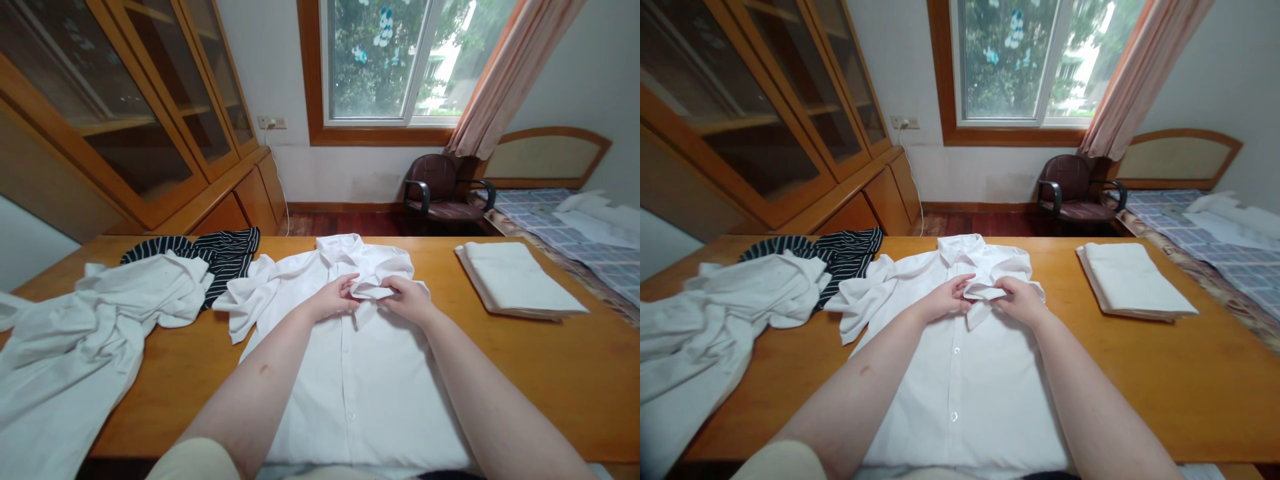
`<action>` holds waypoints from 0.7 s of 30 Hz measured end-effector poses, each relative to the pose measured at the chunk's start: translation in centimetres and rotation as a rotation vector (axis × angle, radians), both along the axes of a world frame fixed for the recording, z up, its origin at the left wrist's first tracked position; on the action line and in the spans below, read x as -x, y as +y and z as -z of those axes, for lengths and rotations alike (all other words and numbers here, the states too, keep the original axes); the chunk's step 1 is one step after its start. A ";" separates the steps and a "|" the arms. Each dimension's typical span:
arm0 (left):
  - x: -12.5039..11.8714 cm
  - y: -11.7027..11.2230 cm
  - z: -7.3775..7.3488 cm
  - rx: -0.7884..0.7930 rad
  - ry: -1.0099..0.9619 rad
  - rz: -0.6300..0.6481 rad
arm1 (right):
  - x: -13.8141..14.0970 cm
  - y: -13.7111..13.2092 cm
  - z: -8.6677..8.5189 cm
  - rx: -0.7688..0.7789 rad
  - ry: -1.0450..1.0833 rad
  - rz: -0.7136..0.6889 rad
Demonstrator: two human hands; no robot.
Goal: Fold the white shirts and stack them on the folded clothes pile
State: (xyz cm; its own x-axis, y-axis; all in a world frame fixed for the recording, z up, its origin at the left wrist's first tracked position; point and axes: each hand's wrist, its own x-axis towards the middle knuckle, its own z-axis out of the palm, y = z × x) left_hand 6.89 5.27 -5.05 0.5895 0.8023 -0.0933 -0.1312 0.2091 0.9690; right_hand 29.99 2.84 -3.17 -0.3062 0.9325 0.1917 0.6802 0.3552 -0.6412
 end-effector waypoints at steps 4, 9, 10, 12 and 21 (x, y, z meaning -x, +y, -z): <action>-0.3 0.1 0.5 -0.030 0.117 -0.081 | -0.6 0.0 -0.4 -0.126 -0.060 -0.090; 0.1 0.6 0.3 -0.020 0.019 -0.219 | -2.5 0.9 -0.2 -0.249 -0.290 0.081; 0.2 0.7 0.3 -0.003 -0.011 -0.262 | -3.0 1.1 -0.1 -0.246 -0.326 0.155; 0.4 1.1 0.3 0.025 -0.026 -0.352 | -3.8 1.4 0.0 -0.211 -0.362 0.292; 0.6 2.1 1.1 -0.057 0.250 -0.610 | -4.4 1.3 -0.3 -0.043 -0.325 0.230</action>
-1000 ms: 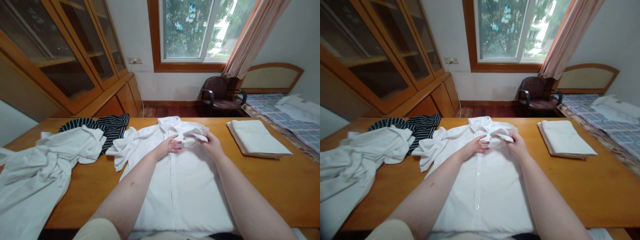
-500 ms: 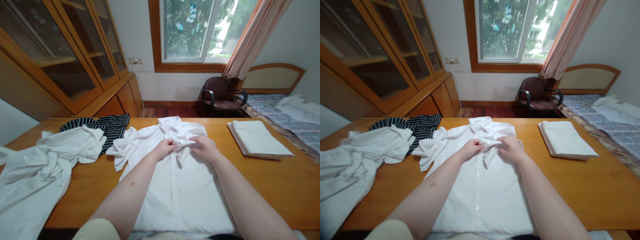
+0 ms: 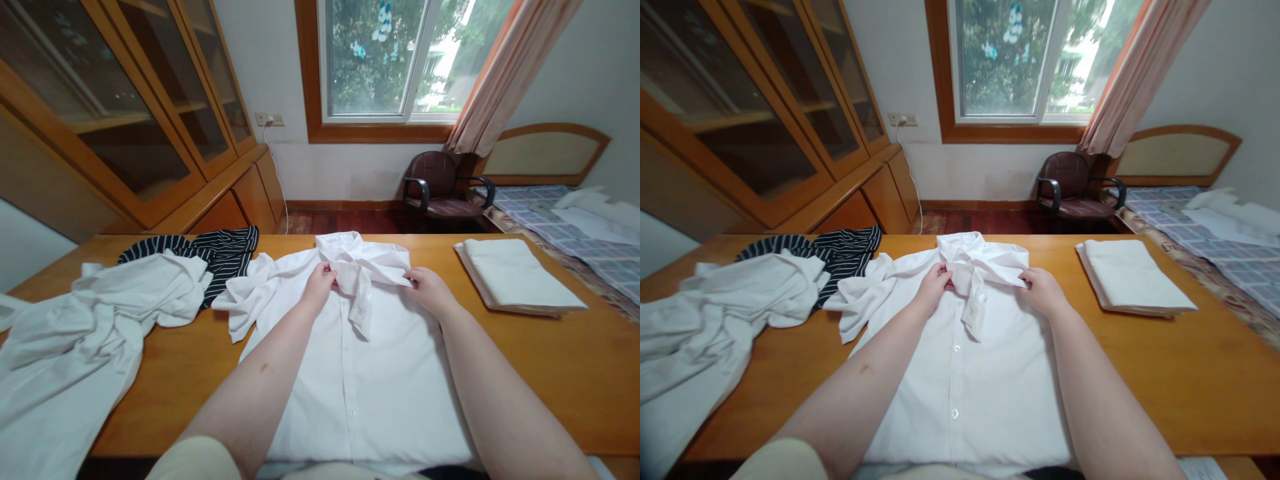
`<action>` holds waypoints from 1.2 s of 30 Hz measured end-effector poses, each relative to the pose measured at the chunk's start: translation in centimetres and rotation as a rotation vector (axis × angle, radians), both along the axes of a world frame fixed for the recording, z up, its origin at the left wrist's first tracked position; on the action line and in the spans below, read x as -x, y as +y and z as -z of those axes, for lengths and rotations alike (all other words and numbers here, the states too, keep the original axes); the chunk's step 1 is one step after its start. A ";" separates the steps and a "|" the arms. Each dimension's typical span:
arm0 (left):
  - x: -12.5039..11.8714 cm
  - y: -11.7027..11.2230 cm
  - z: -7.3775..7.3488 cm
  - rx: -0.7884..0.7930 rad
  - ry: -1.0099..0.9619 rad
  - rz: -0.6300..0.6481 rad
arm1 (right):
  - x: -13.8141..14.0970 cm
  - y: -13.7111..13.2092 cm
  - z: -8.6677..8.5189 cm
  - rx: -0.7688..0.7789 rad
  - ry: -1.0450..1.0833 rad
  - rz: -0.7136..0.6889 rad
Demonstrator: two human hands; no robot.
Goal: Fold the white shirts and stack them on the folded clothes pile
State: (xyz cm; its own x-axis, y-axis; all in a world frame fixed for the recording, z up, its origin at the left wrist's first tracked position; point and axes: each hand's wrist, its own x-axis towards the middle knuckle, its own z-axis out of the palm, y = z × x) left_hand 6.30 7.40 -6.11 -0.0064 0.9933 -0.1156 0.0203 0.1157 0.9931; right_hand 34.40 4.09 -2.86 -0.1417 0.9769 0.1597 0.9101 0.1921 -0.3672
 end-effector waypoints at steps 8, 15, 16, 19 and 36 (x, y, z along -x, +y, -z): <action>0.1 -3.0 -2.4 -0.272 0.333 0.227 | -0.2 -0.2 -0.2 0.129 0.188 0.057; -1.5 -4.4 -2.4 -0.059 0.304 0.369 | -0.8 0.9 0.6 0.123 0.080 0.357; -1.5 -4.4 -2.5 -0.023 0.216 0.378 | -0.9 1.0 0.7 0.146 0.079 0.369; -0.8 -4.1 -3.1 0.072 -0.102 0.386 | -1.0 1.0 0.9 0.204 0.058 0.382; 3.2 -1.8 -3.4 0.314 -0.033 0.468 | -1.4 1.4 1.0 0.233 -0.027 0.403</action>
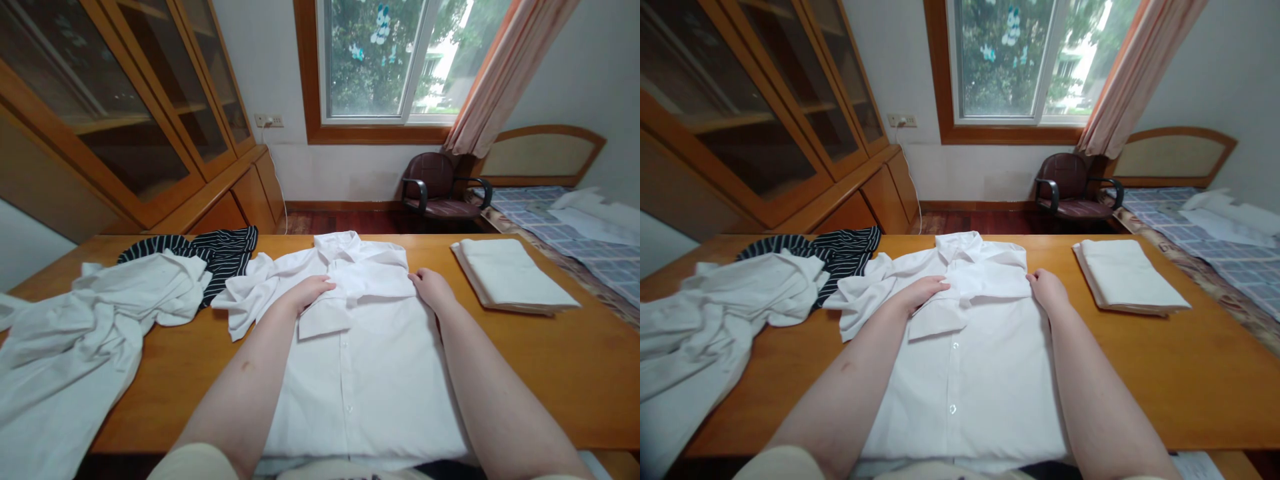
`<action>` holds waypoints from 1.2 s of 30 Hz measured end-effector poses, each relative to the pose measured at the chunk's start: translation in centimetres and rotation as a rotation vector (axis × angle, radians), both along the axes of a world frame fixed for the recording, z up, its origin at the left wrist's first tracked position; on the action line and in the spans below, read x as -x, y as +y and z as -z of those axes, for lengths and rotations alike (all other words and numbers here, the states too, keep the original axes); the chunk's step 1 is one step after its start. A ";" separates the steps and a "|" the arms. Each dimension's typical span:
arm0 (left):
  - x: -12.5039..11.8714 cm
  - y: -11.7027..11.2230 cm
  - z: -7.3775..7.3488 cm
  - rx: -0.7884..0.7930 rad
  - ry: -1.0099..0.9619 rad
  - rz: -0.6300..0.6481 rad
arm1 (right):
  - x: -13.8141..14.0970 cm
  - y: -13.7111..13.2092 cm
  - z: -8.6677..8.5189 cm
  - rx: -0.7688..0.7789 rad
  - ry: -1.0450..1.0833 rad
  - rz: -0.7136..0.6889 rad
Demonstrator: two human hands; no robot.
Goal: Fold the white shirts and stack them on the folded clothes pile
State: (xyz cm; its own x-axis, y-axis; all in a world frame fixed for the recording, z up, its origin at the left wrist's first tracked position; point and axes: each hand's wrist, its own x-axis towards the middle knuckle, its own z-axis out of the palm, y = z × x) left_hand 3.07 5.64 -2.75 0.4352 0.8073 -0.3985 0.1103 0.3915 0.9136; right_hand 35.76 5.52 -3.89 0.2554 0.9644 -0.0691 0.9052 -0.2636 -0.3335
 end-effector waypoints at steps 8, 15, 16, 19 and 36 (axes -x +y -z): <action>0.9 -2.2 -4.0 -0.195 0.239 -0.024 | -0.1 -0.4 -0.4 0.045 0.103 -0.106; 3.9 -6.7 -3.9 -0.233 0.424 -0.134 | -0.2 0.0 0.1 -0.079 0.201 -0.072; 4.5 -7.4 -3.5 -0.240 0.484 -0.140 | -0.2 0.0 0.1 -0.076 0.219 -0.058; 6.1 -9.5 -2.3 -0.277 0.689 -0.134 | -0.1 -0.3 -0.2 -0.050 0.274 -0.027; 10.8 -11.2 -0.1 -0.298 0.959 -0.062 | 0.3 -1.1 -1.0 0.016 0.352 -0.054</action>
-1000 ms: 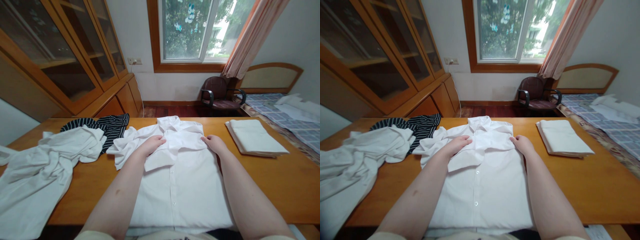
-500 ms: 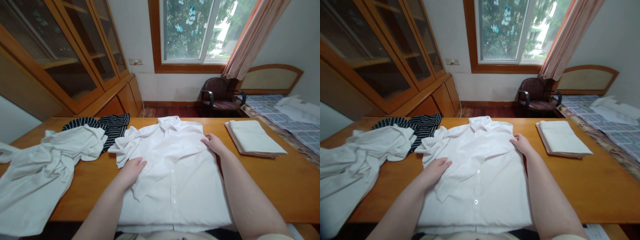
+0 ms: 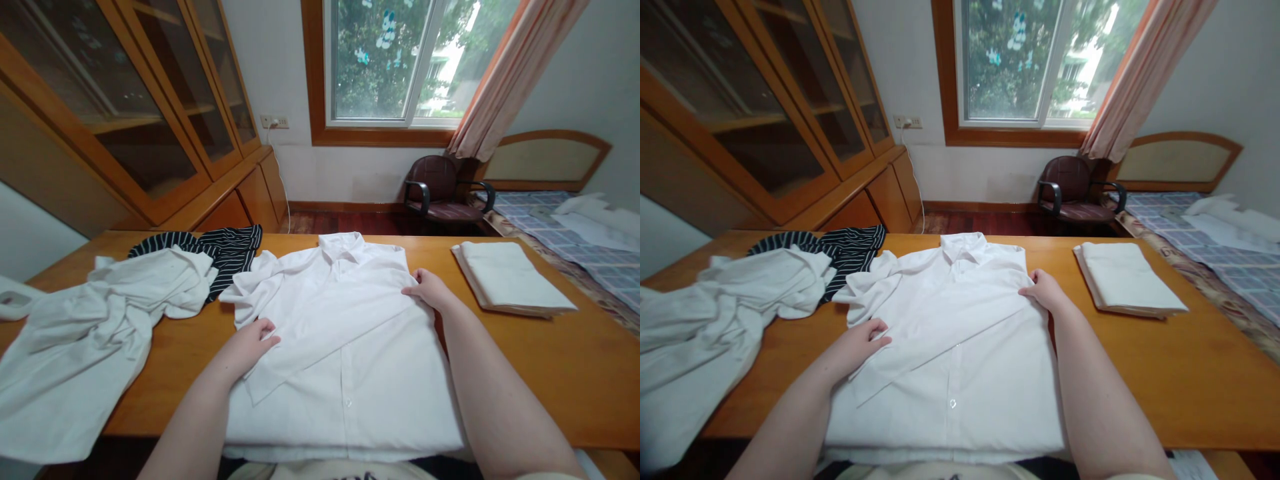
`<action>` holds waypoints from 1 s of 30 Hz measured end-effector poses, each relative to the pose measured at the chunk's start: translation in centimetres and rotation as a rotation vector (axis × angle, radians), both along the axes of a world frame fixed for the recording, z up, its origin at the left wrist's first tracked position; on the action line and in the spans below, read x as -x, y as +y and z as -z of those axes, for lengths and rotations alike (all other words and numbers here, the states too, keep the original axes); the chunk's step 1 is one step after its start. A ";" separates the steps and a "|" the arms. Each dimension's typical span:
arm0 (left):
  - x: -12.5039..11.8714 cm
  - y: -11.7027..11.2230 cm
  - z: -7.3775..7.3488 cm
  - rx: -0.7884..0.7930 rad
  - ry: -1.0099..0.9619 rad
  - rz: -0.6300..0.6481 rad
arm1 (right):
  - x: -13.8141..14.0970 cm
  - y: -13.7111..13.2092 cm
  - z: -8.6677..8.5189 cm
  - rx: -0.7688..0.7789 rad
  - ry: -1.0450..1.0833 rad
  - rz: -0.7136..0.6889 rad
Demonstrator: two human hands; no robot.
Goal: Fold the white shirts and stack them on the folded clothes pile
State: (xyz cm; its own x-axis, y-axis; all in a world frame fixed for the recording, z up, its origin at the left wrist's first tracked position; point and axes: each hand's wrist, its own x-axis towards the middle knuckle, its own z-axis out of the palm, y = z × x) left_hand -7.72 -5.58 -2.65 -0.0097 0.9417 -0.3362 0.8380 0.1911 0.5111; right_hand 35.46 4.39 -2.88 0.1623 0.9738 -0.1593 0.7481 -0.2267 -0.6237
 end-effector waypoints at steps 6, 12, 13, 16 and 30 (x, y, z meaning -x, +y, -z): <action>0.4 -0.6 -0.1 0.012 -0.008 0.045 | -0.3 -0.2 -0.4 0.066 0.104 0.052; 0.7 -0.6 -0.2 0.009 -0.026 0.074 | -1.7 -0.1 0.6 0.119 0.296 -0.005; 0.8 -0.6 -0.2 0.012 -0.032 0.070 | -1.8 0.0 0.7 0.118 0.309 -0.002; 1.1 -0.7 -0.2 0.040 -0.026 0.069 | -1.7 0.0 0.9 0.114 0.288 0.011; -8.1 2.6 -6.2 -0.116 0.087 0.219 | -0.4 0.5 0.7 0.038 0.006 -0.041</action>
State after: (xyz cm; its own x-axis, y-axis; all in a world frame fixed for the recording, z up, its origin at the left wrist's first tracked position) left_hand 0.34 -2.95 3.54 0.1749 0.9567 -0.2325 0.8949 -0.0559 0.4428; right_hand 35.85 4.87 -3.55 0.1212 0.9729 -0.1969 0.7537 -0.2193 -0.6195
